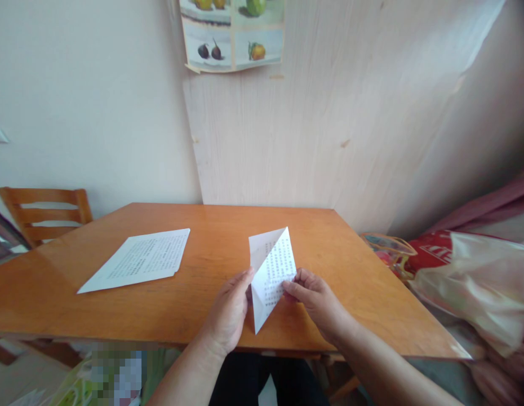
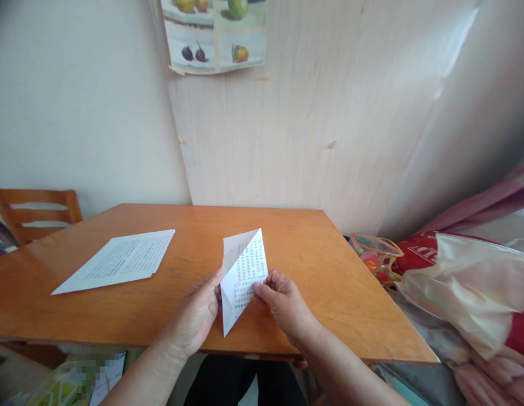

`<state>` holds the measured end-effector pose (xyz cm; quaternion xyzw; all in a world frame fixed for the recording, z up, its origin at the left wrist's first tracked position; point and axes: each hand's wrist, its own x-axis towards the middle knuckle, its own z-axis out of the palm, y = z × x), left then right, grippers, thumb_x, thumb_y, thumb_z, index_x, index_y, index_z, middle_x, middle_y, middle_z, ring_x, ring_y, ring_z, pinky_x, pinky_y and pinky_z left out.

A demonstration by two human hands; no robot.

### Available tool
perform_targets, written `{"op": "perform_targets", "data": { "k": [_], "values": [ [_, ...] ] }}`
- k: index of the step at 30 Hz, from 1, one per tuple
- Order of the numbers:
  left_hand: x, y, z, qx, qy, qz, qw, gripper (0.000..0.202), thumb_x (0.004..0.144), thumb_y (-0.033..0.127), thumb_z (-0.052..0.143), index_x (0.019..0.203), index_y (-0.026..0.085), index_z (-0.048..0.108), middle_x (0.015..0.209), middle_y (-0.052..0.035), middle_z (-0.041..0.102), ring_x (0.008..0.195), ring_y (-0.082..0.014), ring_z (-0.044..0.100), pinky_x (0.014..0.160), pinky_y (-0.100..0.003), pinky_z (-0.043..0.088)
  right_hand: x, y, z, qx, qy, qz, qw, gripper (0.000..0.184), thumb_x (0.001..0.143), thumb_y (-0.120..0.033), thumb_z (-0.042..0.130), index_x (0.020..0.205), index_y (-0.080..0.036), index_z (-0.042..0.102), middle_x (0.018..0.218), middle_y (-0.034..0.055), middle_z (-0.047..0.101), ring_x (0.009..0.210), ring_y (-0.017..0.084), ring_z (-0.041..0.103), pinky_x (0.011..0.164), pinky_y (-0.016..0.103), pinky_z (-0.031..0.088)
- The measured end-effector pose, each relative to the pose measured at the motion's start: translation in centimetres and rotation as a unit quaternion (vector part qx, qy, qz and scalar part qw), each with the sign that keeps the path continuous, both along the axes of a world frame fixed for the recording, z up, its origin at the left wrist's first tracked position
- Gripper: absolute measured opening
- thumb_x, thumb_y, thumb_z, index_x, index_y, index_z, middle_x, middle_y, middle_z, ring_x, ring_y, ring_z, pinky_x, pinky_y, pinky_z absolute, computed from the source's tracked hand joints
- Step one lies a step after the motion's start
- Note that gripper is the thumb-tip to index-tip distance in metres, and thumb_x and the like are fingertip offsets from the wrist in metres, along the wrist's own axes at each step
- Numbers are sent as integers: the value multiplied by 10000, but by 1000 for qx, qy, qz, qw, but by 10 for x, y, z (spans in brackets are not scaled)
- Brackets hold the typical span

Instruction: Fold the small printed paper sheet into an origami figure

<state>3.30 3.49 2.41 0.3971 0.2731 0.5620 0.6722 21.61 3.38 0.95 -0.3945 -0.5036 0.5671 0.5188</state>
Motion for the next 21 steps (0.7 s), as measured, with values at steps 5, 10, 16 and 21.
{"op": "perform_targets", "data": {
  "k": [5,10,16,21],
  "values": [
    [-2,1,-3,-9,26,18,999,331,872,398,716,1049,123,768,1111,-128,753,1056,-286,676,952,-389,508,1,1,-1,-1,-5,5,1000,219,838,-406,724,856,-201,650,856,31,694,794,185,614,778,333,468],
    [-4,2,-5,-5,56,45,997,308,841,390,738,987,122,780,1037,-118,768,1025,-282,680,933,-375,508,2,0,-1,-11,-13,-7,1000,220,838,-390,735,870,-190,647,799,13,662,683,142,564,667,286,439],
    [-5,2,-5,-10,97,39,994,327,814,413,757,993,141,787,999,-104,775,951,-280,698,847,-355,529,3,1,5,-76,3,-29,997,409,850,-583,673,841,-176,636,803,44,672,637,142,585,572,269,424],
    [-4,4,-8,-12,72,60,996,327,828,403,754,1015,135,777,1016,-114,771,963,-269,693,852,-351,521,5,3,9,-74,-28,-3,997,214,842,-384,675,881,-173,680,822,49,698,704,160,612,627,275,434]
  ]
}}
